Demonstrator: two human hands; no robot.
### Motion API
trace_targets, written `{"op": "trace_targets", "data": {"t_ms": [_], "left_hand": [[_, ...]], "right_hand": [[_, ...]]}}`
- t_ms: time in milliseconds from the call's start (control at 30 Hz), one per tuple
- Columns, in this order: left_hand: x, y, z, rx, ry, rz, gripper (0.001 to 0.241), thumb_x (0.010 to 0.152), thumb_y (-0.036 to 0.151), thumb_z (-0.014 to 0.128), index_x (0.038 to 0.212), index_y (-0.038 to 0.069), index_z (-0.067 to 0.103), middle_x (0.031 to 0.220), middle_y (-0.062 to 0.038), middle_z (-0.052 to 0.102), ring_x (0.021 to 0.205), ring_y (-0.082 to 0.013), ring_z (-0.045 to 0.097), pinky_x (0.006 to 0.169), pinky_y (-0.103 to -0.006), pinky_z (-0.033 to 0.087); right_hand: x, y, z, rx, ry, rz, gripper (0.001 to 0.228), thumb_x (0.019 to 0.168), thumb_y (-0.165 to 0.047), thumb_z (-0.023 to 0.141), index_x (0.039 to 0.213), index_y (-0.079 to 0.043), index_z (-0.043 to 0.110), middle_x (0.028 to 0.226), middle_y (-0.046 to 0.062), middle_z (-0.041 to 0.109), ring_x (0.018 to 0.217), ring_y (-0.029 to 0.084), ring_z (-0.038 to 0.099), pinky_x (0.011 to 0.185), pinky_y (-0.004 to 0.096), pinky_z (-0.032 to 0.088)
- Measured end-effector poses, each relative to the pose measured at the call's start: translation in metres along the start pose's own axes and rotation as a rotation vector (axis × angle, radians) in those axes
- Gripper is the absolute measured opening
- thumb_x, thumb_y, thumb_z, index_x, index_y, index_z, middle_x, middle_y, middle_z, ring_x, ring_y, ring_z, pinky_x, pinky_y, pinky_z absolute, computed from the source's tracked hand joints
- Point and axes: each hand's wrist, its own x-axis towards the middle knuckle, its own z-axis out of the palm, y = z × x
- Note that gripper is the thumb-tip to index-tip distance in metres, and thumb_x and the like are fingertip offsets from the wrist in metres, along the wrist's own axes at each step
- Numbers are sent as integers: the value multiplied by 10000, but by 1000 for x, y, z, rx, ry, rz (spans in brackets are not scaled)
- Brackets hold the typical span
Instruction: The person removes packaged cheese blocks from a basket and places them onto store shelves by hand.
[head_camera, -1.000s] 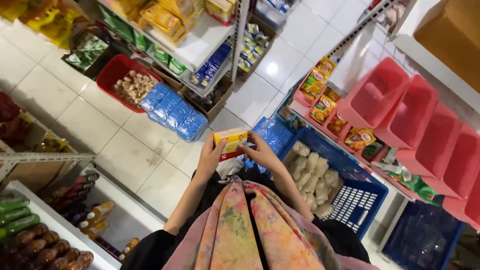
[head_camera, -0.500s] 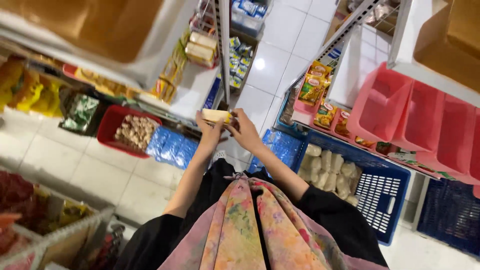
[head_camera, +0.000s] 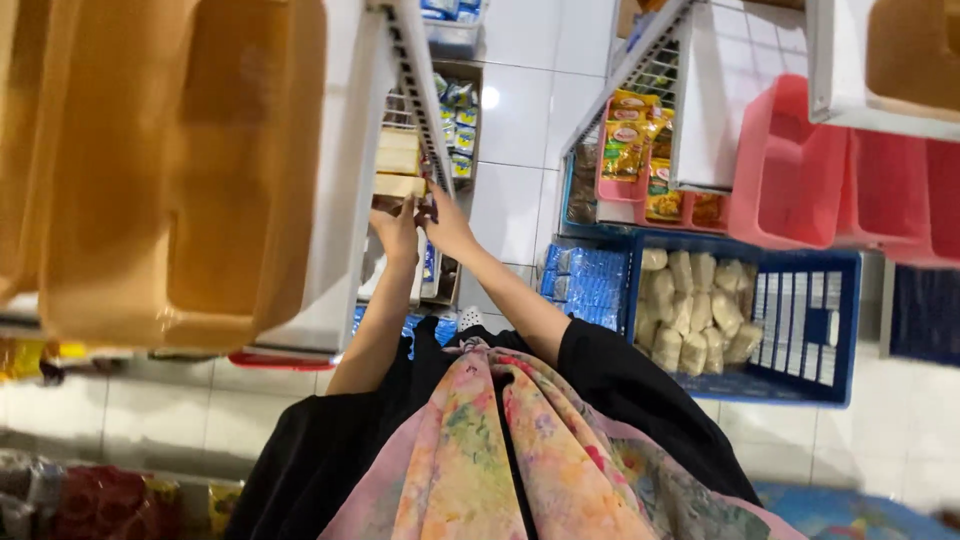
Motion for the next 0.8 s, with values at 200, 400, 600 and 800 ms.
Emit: {"op": "trace_targets", "data": {"t_ms": [200, 400, 600, 800], "left_hand": [[1, 13, 8, 291, 128, 131, 1115, 864, 56, 912, 1549, -60, 40, 1602, -248, 195, 1478, -314, 271, 1243, -423, 229], [-28, 16, 20, -138, 130, 125, 1039, 876, 82, 795, 1566, 53, 18, 1582, -197, 159, 1383, -289, 389, 1194, -423, 391], [-84, 15, 50, 64, -19, 145, 858, 967, -16, 676, 1560, 66, 60, 1490, -214, 254, 1318, -309, 475, 1123, -461, 442], [-177, 7, 120, 203, -451, 244, 678, 995, -99, 600, 1555, 36, 244, 1540, -213, 297, 1331, -318, 454, 1129, -459, 442]], "right_hand": [[-38, 23, -38, -1, -173, -85, 688, 919, -135, 670, 1550, -88, 402, 1430, 214, 603, 1261, 316, 627, 1067, 401, 497], [-157, 42, -126, 208, -47, 149, 508, 963, -152, 638, 1453, -69, 531, 1418, 149, 631, 1260, 264, 643, 1061, 364, 513], [-326, 59, -224, 395, 370, 250, 467, 969, -138, 661, 1417, -39, 573, 1330, 120, 675, 1193, 219, 646, 989, 353, 531], [-497, 89, -276, 578, 796, 425, 475, 988, -159, 584, 1451, -74, 520, 1397, 84, 639, 1197, 180, 651, 979, 345, 516]]}}
